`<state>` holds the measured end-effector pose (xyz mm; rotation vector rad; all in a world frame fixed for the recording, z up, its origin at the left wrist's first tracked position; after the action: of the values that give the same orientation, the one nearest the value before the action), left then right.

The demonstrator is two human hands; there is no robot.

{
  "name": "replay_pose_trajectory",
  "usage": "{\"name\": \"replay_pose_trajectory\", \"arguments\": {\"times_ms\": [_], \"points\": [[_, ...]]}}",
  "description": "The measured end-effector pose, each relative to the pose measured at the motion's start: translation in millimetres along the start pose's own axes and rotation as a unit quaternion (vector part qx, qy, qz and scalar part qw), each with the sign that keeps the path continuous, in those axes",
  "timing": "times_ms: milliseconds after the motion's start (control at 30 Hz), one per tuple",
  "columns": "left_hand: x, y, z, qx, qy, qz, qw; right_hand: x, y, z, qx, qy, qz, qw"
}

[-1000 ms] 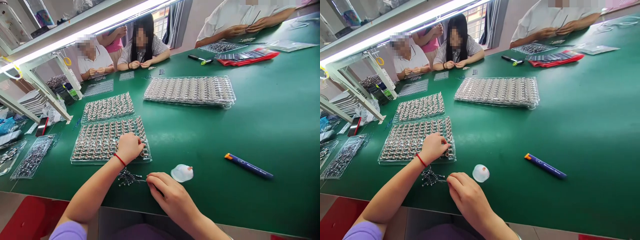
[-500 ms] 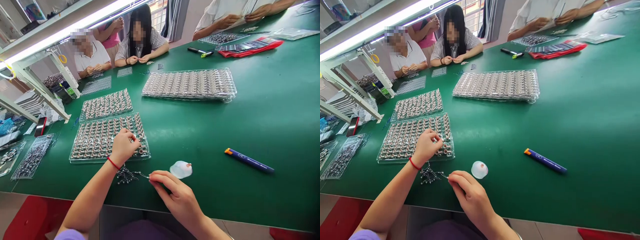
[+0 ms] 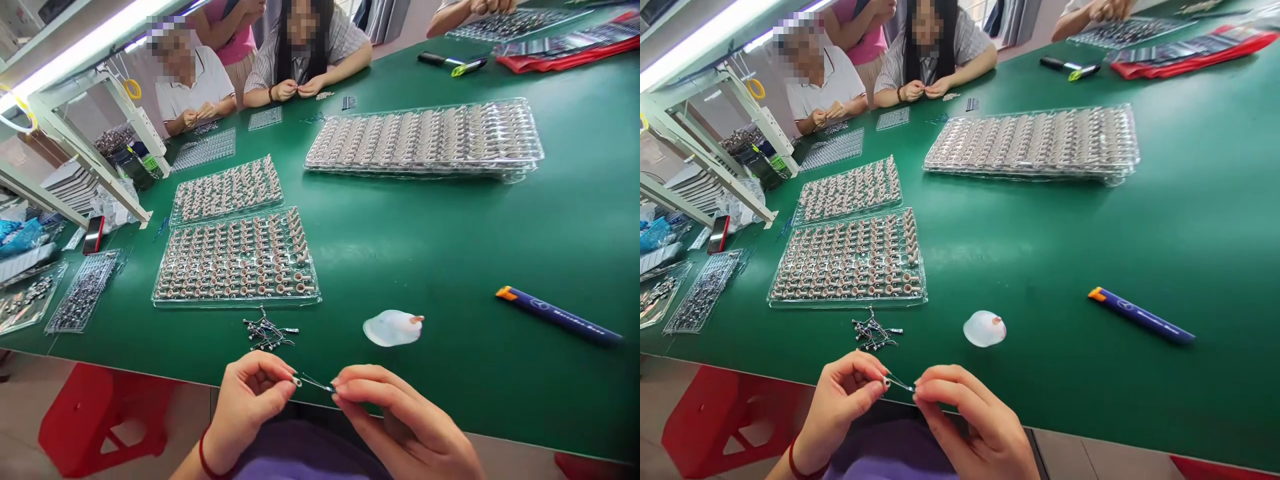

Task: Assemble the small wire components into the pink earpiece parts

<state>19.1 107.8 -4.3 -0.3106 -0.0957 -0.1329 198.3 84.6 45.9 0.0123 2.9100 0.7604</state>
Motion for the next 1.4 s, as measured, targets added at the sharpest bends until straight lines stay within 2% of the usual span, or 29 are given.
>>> {"name": "replay_pose_trajectory", "arguments": {"times_ms": [133,267,400,567,633,867,1100,1400], "points": [[14.7,-3.2,-7.5,-0.018,-0.035,-0.024,0.999,6.7,-1.4,0.7,0.030,0.061,-0.007,0.998],[23.0,-5.3,-6.2,0.006,-0.035,-0.020,0.999,11.2,-2.9,-0.1,0.032,0.073,-0.021,0.997],[22.0,-10.0,1.3,0.055,-0.007,-0.002,0.998,10.5,-6.6,-0.7,0.029,0.037,-0.032,0.998],[19.1,-23.0,26.6,0.167,0.088,0.025,0.982,8.6,-3.8,-17.3,-0.030,-0.026,-0.032,0.999],[18.0,-26.3,31.2,0.179,0.105,0.034,0.978,9.4,-1.7,-21.5,-0.040,-0.031,-0.036,0.998],[2.6,-20.4,16.7,0.119,0.051,0.058,0.990,2.9,-1.7,-18.8,-0.027,-0.048,-0.025,0.998],[-5.8,-15.5,-7.3,0.012,-0.043,0.067,0.997,-0.7,2.4,-24.7,-0.039,-0.048,-0.029,0.998],[-7.0,-16.2,-7.3,0.008,-0.070,0.082,0.994,1.3,-2.1,-25.7,-0.053,-0.048,-0.033,0.997]]}}
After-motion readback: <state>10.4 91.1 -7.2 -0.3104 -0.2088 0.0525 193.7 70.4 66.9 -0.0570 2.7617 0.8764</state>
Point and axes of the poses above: each hand's wrist, its own y-axis towards the middle knuckle, its own x-axis out of the palm, z = x × y, the point moved 10 cm from there along y, towards the middle knuckle, and after that the axes turned 3 degrees about -x, right-handed, at the moved point
